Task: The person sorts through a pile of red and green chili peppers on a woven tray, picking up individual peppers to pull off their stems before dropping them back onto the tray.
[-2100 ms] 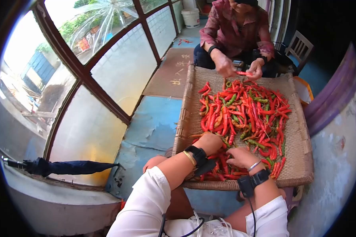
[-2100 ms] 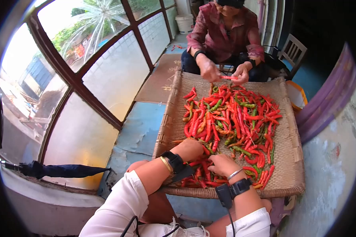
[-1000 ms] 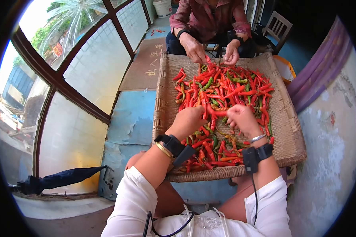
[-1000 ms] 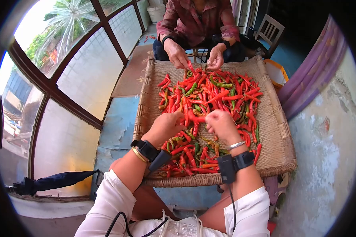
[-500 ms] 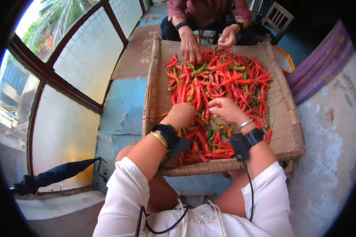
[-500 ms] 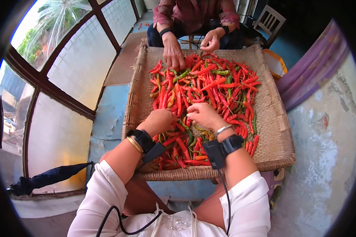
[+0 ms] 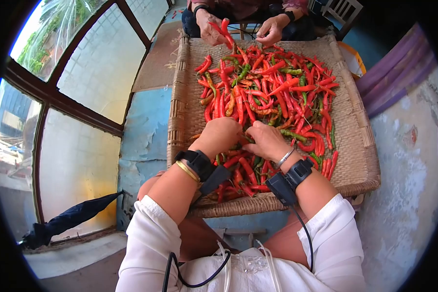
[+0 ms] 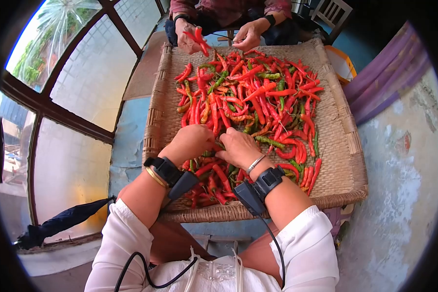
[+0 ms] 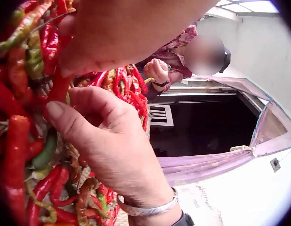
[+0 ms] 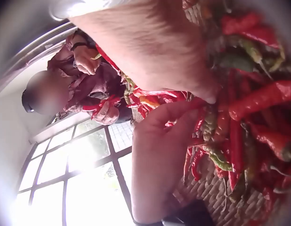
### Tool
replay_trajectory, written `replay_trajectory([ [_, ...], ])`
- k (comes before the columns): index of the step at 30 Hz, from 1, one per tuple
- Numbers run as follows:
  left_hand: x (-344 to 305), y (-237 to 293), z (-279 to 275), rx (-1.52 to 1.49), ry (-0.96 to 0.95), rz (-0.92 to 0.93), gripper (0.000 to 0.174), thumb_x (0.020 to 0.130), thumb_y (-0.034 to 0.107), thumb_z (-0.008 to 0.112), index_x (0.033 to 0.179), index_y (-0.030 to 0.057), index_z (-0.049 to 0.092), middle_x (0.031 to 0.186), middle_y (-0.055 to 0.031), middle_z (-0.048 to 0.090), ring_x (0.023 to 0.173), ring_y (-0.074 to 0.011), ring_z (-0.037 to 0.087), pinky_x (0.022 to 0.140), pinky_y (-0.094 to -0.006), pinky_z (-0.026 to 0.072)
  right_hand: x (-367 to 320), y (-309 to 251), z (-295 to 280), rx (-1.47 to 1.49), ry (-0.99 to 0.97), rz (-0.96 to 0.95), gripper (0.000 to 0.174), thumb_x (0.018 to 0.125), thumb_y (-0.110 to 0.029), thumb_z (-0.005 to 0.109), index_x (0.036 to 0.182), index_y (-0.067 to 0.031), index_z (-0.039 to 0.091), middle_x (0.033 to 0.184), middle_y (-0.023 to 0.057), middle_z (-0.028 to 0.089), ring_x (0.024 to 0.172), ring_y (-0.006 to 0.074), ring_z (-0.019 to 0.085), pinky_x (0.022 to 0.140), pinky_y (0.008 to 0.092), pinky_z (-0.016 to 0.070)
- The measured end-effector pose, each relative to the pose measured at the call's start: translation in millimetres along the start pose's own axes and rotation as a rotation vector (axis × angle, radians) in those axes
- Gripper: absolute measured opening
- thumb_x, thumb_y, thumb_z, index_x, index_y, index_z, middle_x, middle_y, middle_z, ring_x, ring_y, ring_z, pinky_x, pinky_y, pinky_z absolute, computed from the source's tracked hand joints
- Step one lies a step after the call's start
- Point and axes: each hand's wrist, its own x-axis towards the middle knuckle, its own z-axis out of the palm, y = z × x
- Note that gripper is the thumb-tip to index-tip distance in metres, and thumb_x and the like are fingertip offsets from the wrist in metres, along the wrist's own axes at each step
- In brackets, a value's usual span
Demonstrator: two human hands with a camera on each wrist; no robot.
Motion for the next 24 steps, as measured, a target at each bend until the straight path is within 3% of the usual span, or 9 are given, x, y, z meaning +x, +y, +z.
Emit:
replay_trajectory([
  [3, -6.3, -2.4, -13.6, -0.261, 0.127, 0.019, 0.012, 0.074, 0.016, 0.058, 0.082, 0.0078, 0.063, 0.078, -0.0114, 0.062, 0.074, -0.0284, 0.060, 0.067, -0.0388, 0.0483, 1.9, -3.9, -10.8, 0.036, 0.126, 0.032, 0.021, 0.070, -0.021, 0.064, 0.085, -0.0067, 0.059, 0.085, 0.0123, 0.056, 0.085, 0.0310, 0.056, 0.073, 0.0409, 0.0456],
  [5, -9.6, -1.7, -22.8, -0.449, 0.253, 0.032, 0.014, 0.072, 0.015, 0.060, 0.083, 0.0055, 0.061, 0.071, -0.0116, 0.062, 0.070, -0.0284, 0.060, 0.063, -0.0373, 0.0466, 1.9, 0.0, -16.3, 0.129, 0.366, -0.076, 0.022, 0.072, -0.020, 0.062, 0.091, -0.0086, 0.061, 0.085, 0.0119, 0.057, 0.083, 0.0307, 0.056, 0.072, 0.0406, 0.0463],
  [10, -9.8, -3.2, -24.2, -0.472, 0.174, 0.061, 0.018, 0.071, 0.019, 0.062, 0.084, 0.0071, 0.062, 0.076, -0.0124, 0.062, 0.077, -0.0292, 0.059, 0.067, -0.0392, 0.0471, -5.4, -1.0, -31.0, 0.078, 0.248, 0.026, 0.019, 0.071, -0.020, 0.063, 0.087, -0.0094, 0.063, 0.085, 0.0110, 0.058, 0.083, 0.0295, 0.056, 0.074, 0.0396, 0.0462],
  [16, -12.3, -6.8, -29.9, -0.497, 0.086, 0.109, 0.017, 0.070, 0.018, 0.061, 0.084, 0.0072, 0.064, 0.077, -0.0126, 0.062, 0.075, -0.0285, 0.060, 0.066, -0.0394, 0.0475, -7.3, 5.3, -26.2, -0.080, 0.352, -0.287, 0.018, 0.075, -0.025, 0.058, 0.084, -0.0095, 0.063, 0.078, 0.0133, 0.060, 0.078, 0.0312, 0.057, 0.071, 0.0418, 0.0457],
  [18, -13.5, -7.4, -29.1, -0.517, 0.060, 0.120, 0.016, 0.071, 0.017, 0.060, 0.083, 0.0071, 0.064, 0.077, -0.0128, 0.062, 0.075, -0.0284, 0.060, 0.066, -0.0396, 0.0476, -9.4, 3.5, -36.2, -0.001, 0.064, -0.001, 0.023, 0.076, -0.028, 0.058, 0.079, -0.0044, 0.060, 0.067, 0.0096, 0.058, 0.065, 0.0285, 0.057, 0.063, 0.0396, 0.0449],
  [19, -15.6, -9.1, -27.2, -0.409, 0.061, 0.116, 0.016, 0.070, 0.017, 0.060, 0.082, 0.0069, 0.064, 0.073, -0.0125, 0.061, 0.072, -0.0288, 0.059, 0.064, -0.0391, 0.0472, -9.9, 9.0, -42.0, 0.017, 0.030, -0.011, 0.027, 0.079, -0.030, 0.055, 0.075, -0.0034, 0.058, 0.059, 0.0085, 0.055, 0.059, 0.0251, 0.057, 0.060, 0.0380, 0.0444],
  [20, -17.2, -10.5, -25.2, -0.299, 0.063, 0.112, 0.015, 0.070, 0.017, 0.061, 0.081, 0.0067, 0.064, 0.070, -0.0122, 0.061, 0.069, -0.0291, 0.059, 0.061, -0.0385, 0.0467, -9.7, 13.1, -55.4, 0.066, -0.157, 0.108, 0.029, 0.080, -0.031, 0.051, 0.076, -0.0031, 0.059, 0.069, 0.0141, 0.060, 0.067, 0.0313, 0.058, 0.063, 0.0415, 0.0455],
  [23, -15.5, -10.0, -15.1, -0.125, -0.003, 0.023, 0.015, 0.070, 0.019, 0.058, 0.077, 0.0070, 0.062, 0.069, -0.0121, 0.060, 0.069, -0.0302, 0.058, 0.062, -0.0404, 0.0463, -7.5, 29.9, -75.3, 0.385, -0.115, 0.340, 0.027, 0.084, -0.027, 0.051, 0.075, -0.0031, 0.059, 0.051, 0.0049, 0.053, 0.048, 0.0151, 0.054, 0.049, 0.0300, 0.0430],
  [24, -14.6, -6.0, -13.9, -0.127, -0.003, 0.029, 0.015, 0.070, 0.019, 0.058, 0.077, 0.0070, 0.062, 0.069, -0.0121, 0.060, 0.069, -0.0302, 0.058, 0.062, -0.0404, 0.0463, -4.9, 30.1, -80.8, 0.706, 0.023, 0.288, 0.026, 0.086, -0.025, 0.051, 0.089, -0.0006, 0.059, 0.058, 0.0034, 0.056, 0.056, 0.0112, 0.055, 0.049, 0.0266, 0.0423],
])
